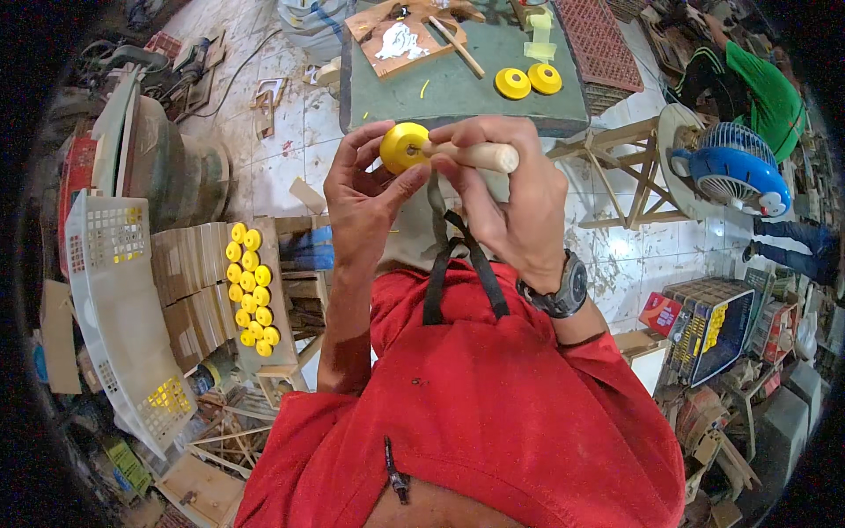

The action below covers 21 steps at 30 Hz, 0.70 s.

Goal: The recorder is assembling small wooden components, inserting pieces into yellow circular parts and using scissors to trim materials.

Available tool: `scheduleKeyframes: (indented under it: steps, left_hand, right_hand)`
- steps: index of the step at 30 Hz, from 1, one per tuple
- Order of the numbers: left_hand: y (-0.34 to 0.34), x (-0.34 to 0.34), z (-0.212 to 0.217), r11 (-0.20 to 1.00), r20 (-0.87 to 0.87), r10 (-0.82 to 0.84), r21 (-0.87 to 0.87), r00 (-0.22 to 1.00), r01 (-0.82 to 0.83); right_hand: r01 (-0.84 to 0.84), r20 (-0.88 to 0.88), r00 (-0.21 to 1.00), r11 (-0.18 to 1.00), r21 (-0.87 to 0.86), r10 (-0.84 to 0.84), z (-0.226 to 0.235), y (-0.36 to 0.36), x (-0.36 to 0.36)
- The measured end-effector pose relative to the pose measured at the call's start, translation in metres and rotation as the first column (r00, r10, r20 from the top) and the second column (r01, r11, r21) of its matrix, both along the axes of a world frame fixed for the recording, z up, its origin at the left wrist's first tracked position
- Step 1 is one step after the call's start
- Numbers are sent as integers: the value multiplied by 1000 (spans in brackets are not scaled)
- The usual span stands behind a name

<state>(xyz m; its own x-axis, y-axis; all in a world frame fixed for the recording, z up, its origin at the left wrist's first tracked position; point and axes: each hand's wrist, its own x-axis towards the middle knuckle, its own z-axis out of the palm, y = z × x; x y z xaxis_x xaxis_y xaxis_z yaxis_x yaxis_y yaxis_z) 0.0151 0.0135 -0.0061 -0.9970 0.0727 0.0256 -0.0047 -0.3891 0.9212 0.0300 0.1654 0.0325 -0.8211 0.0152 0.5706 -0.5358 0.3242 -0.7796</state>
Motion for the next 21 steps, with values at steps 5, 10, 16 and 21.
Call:
scheduleKeyframes:
  steps: [5, 10, 16, 21]
  left_hand:
    - [-2, -2, -3, 1000, -25, -8, -20, 1000, 8]
    - [-2, -3, -2, 1000, -25, -30, -7, 999, 30]
    - [-1, -2, -2, 998, -21, -57, 7, 998, 57]
    - [-3, -3, -1, 996, 0, -88, -5, 996, 88]
  right_hand:
    - [18, -55, 998, 984, 175, -9, 9, 1, 3]
    - [36, -50, 998, 992, 125, -30, 8, 2, 1]
    - [34, -48, 998, 991, 133, -28, 9, -3, 2]
    - [-14, 0, 1000, 989, 144, 15, 10, -4, 2]
